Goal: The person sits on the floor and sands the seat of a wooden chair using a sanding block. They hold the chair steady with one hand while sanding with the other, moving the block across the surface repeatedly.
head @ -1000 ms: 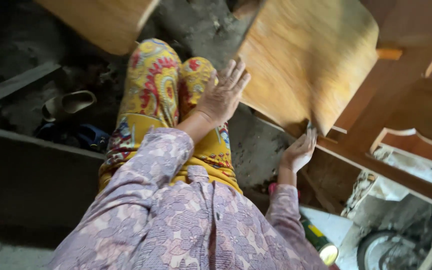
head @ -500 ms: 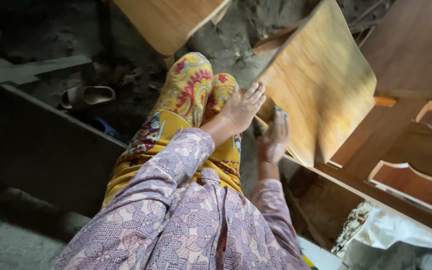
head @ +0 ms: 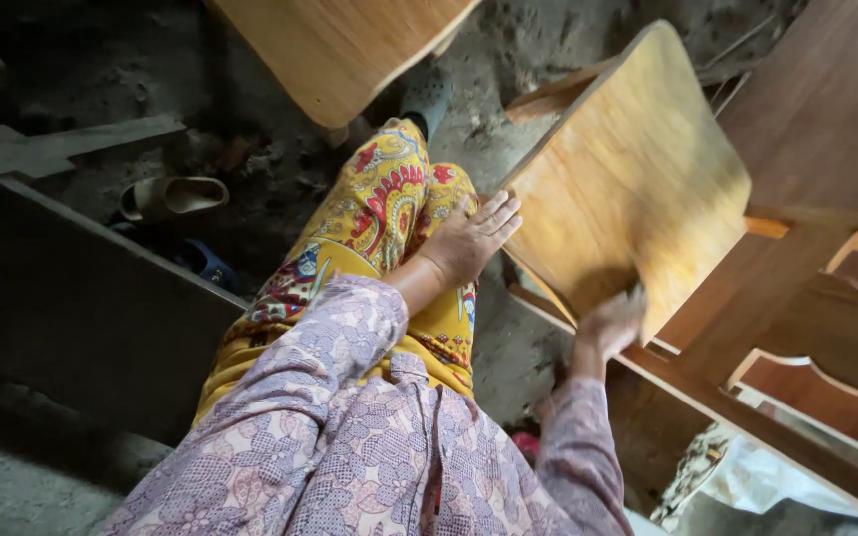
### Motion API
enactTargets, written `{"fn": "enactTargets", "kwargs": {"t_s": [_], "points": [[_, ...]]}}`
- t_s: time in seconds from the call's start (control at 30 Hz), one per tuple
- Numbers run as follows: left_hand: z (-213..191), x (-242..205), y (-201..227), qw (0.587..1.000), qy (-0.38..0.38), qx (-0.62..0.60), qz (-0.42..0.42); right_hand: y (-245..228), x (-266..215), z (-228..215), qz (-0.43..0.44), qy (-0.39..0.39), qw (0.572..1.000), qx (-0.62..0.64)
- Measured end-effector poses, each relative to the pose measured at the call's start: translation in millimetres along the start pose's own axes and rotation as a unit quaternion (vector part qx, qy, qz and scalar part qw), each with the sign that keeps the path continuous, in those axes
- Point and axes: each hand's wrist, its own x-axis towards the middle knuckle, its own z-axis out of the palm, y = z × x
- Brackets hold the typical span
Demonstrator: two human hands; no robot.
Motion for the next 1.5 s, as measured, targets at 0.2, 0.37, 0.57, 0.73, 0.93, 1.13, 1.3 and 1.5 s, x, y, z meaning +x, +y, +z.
{"fn": "enactTargets", "kwargs": {"t_s": [0.2, 0.37, 0.57, 0.73, 0.93, 1.13, 1.3, 1.5], "points": [[11.5, 3.9, -8.2, 0.984, 0.175, -0.006, 0.018, -133.8, 74.8, 65.4, -0.034, -0.013, 0.978, 0.206], [5.9, 6.2, -12.6, 0.986, 0.159, -0.04, 0.023, -215.5, 90.4, 35.8, -0.078, -0.088, 0.971, 0.21], [-4.4, 17.3, -16.2, 0.977, 0.201, -0.057, 0.032, 28.6, 1.3, 96.8, -0.18, -0.017, 0.967, -0.18], [-13.5, 21.6, -21.3, 0.969, 0.226, -0.095, 0.035, 48.4, 24.8, 25.4, 0.09, -0.057, 0.994, 0.013], [-17.5, 23.0, -20.1, 0.971, 0.218, -0.1, 0.021, -94.7, 78.7, 39.7, 0.12, -0.085, 0.987, 0.065], [-40.3, 18.5, -21.3, 0.98, 0.107, -0.16, 0.047, -231.5, 118.8, 2.2, -0.05, -0.21, 0.943, 0.252], [-45.3, 21.9, -20.1, 0.984, 0.119, -0.13, 0.041, -160.9, 162.4, -52.9, -0.148, -0.156, 0.919, 0.33], [-39.3, 20.5, -24.6, 0.979, 0.109, -0.163, 0.049, 65.3, 62.3, 20.0, 0.122, -0.057, 0.988, 0.076]]}}
